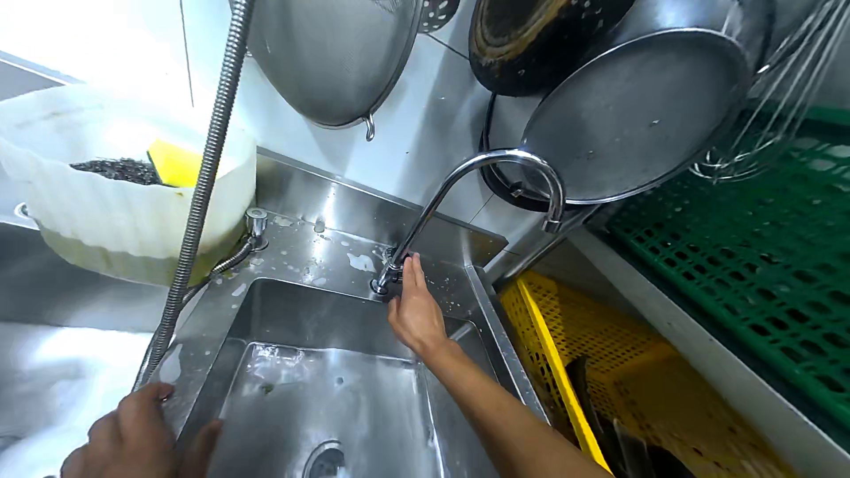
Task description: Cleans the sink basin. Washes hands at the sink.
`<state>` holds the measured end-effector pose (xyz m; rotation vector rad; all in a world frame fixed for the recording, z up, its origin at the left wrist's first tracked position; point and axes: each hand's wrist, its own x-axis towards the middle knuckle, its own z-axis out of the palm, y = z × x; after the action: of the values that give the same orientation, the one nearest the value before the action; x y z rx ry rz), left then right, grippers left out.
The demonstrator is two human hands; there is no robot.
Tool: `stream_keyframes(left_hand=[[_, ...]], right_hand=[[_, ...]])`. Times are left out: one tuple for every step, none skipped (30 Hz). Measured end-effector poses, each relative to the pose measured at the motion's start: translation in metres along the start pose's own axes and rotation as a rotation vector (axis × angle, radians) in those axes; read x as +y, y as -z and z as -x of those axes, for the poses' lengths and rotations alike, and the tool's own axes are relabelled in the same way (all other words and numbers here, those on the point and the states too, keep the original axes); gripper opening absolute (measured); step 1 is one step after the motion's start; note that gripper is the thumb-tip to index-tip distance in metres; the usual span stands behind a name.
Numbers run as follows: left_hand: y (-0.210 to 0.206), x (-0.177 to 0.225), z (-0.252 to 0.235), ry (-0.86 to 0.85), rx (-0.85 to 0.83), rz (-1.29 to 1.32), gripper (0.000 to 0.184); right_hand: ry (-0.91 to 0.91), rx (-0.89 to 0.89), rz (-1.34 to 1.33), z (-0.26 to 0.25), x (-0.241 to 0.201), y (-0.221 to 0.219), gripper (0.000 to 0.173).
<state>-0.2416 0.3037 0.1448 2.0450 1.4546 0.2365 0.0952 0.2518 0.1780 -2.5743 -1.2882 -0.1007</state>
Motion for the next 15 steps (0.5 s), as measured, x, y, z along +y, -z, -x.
stream_keyframes(left_hand=[[-0.001,-0.001,0.001,-0.002,0.006,0.004,0.078],[-0.002,-0.002,0.001,-0.005,0.012,0.005,0.078],[-0.001,-0.002,0.001,-0.005,0.01,0.005,0.078],[0.0,-0.001,0.001,0.0,0.0,0.008,0.078],[0.0,-0.002,0.0,0.004,-0.008,0.007,0.078],[0.0,-0.003,-0.001,0.003,-0.009,0.009,0.077],[0.0,-0.004,-0.002,0.002,-0.008,0.014,0.077],[0.0,-0.004,-0.002,0.003,-0.006,0.017,0.077],[0.0,-0.004,-0.003,0.011,-0.016,0.016,0.077],[0.0,-0.004,-0.003,0.017,-0.025,0.014,0.077],[0.001,-0.004,-0.003,0.016,-0.029,0.019,0.078],[0.001,-0.003,-0.003,0.017,-0.031,0.033,0.078],[0.003,-0.003,-0.003,0.024,-0.036,0.05,0.078],[0.004,-0.002,-0.002,0.031,-0.041,0.068,0.078],[0.004,-0.002,-0.001,0.037,-0.042,0.081,0.079]], right_hand=[[0.01,0.004,0.023,-0.002,0.001,0.003,0.08],[0.018,0.014,0.034,-0.005,0.003,0.008,0.079],[0.025,0.033,0.045,-0.007,0.007,0.011,0.075],[0.039,0.057,0.054,-0.008,0.01,0.013,0.07],[0.057,0.073,0.062,-0.006,0.012,0.012,0.068],[0.071,0.07,0.065,0.0,0.015,0.01,0.068],[0.093,0.052,0.068,0.01,0.02,0.007,0.067],[0.108,-0.002,0.076,0.021,0.026,0.004,0.068],[0.111,-0.099,0.086,0.032,0.035,0.002,0.071],[0.106,-0.198,0.073,0.041,0.045,0.002,0.073],[0.088,-0.242,0.008,0.044,0.055,0.004,0.071],[0.038,-0.221,-0.116,0.043,0.065,0.01,0.064],[-0.063,-0.151,-0.293,0.038,0.073,0.017,0.055],[-0.208,-0.051,-0.509,0.03,0.08,0.025,0.047],[-0.383,0.046,-0.759,0.019,0.083,0.038,0.044]])
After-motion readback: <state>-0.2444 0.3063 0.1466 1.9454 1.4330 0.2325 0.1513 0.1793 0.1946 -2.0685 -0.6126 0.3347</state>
